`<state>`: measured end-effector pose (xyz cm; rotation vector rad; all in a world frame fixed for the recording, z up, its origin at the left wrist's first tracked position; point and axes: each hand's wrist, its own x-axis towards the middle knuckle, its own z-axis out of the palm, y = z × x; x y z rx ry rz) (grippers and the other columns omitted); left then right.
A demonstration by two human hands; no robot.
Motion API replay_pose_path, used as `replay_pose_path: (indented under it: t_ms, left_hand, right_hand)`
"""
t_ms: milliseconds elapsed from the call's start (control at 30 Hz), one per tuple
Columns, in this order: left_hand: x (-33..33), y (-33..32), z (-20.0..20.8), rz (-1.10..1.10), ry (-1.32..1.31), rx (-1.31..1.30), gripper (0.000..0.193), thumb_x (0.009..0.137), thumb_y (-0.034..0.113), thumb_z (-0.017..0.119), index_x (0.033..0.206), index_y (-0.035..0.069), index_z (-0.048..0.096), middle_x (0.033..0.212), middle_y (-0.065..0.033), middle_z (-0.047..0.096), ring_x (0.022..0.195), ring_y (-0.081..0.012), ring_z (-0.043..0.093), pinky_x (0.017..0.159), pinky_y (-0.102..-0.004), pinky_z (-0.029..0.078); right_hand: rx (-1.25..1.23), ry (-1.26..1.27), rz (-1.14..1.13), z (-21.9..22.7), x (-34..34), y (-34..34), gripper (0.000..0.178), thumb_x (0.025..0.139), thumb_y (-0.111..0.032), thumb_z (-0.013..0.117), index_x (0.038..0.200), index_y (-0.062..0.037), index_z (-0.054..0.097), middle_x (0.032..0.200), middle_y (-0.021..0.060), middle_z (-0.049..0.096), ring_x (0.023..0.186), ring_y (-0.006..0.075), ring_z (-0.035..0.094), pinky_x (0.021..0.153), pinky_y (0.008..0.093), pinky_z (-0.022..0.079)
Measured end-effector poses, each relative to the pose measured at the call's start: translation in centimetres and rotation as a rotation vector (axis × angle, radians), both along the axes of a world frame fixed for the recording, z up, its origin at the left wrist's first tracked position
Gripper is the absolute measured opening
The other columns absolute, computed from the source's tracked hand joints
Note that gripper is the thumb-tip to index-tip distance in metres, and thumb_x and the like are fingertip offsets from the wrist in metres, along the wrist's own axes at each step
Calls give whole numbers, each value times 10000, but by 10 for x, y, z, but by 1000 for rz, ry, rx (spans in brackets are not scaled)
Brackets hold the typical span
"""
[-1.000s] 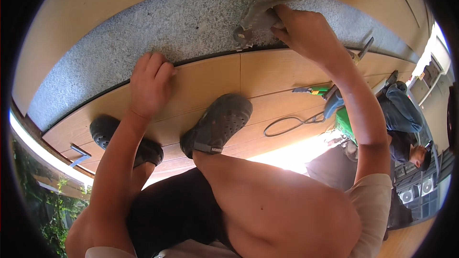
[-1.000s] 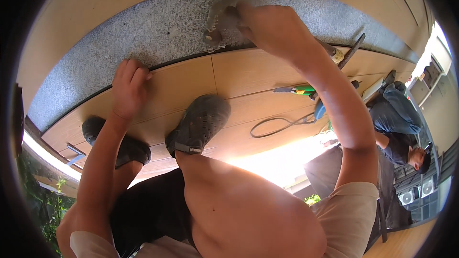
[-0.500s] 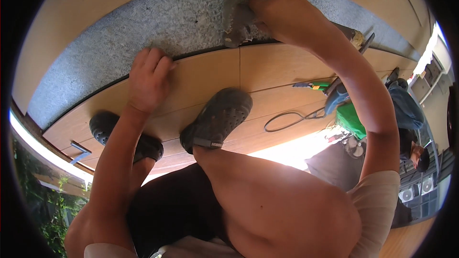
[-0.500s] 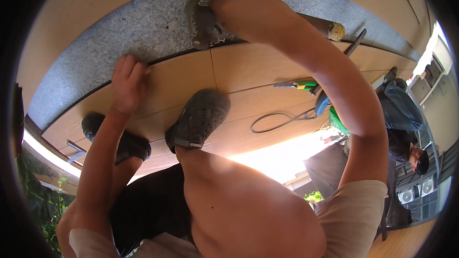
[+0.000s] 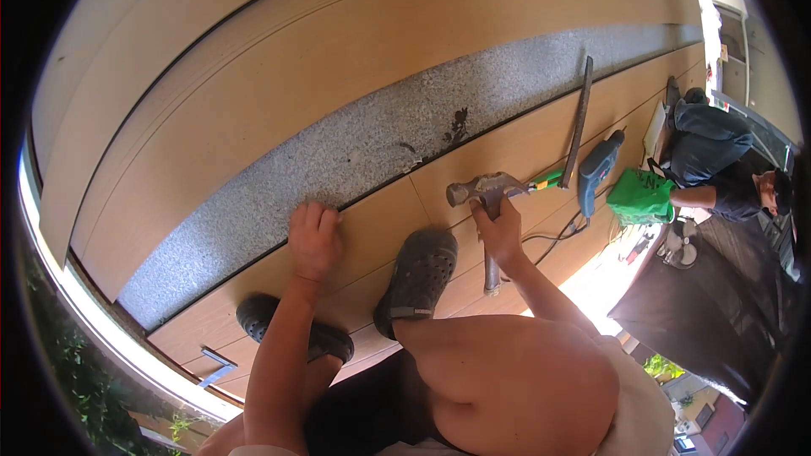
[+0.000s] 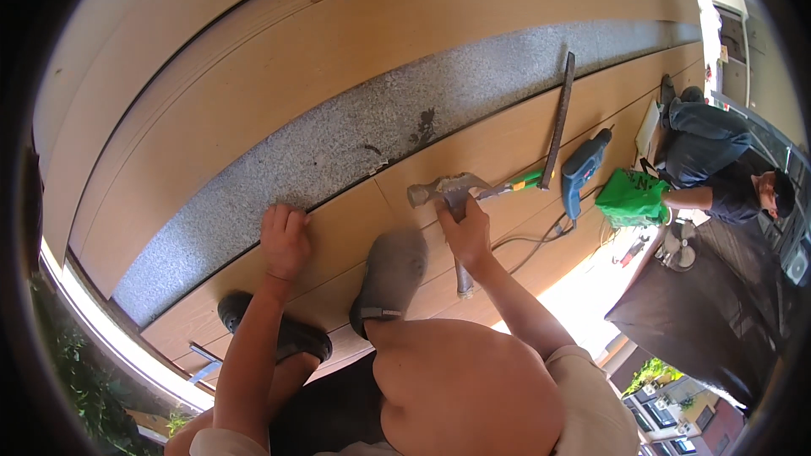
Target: The person installs outdoor decking by positioning boards, drilling holes using a power drill, fitting fasteners into the gaps, levering planks together using a chisel and a hammer, and marking boards with a marker.
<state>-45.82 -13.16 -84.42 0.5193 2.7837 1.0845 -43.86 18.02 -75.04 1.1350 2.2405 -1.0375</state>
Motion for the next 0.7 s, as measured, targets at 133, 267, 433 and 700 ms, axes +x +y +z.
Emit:
replay_pose_path:
  t_ms: [133,267,433,700]
  left_hand:
    - [-3,-3,-8,-11,51,-11,108,819,60,638,922,63,606,921,-122,564,855,-333,548,750,-437,452]
    - [-11,7,5,-33,22,6,92,852,27,617,934,63,594,950,-122,584,909,-339,558,790,-453,455]
    - [-19,-8,10,-182,70,32,133,859,39,621,989,60,603,999,-125,596,940,-346,566,834,-450,465]
    - [-92,-137,104,-786,107,-302,157,755,63,622,911,59,631,889,-108,616,854,-298,600,775,-402,495]
  right_hand:
    - [55,16,-178,-19,86,8,310,889,-253,707,836,4,543,610,98,599,466,170,574,451,340,470]
    - [80,79,-357,-19,141,18,245,895,-207,691,891,-6,551,616,65,564,452,138,535,403,298,440]
    - [108,8,-379,-37,166,19,346,888,-287,689,949,21,545,656,144,622,478,211,614,431,350,502]
    - [243,-21,-225,-21,162,23,412,927,-377,641,988,21,556,783,249,681,566,324,685,505,425,532]
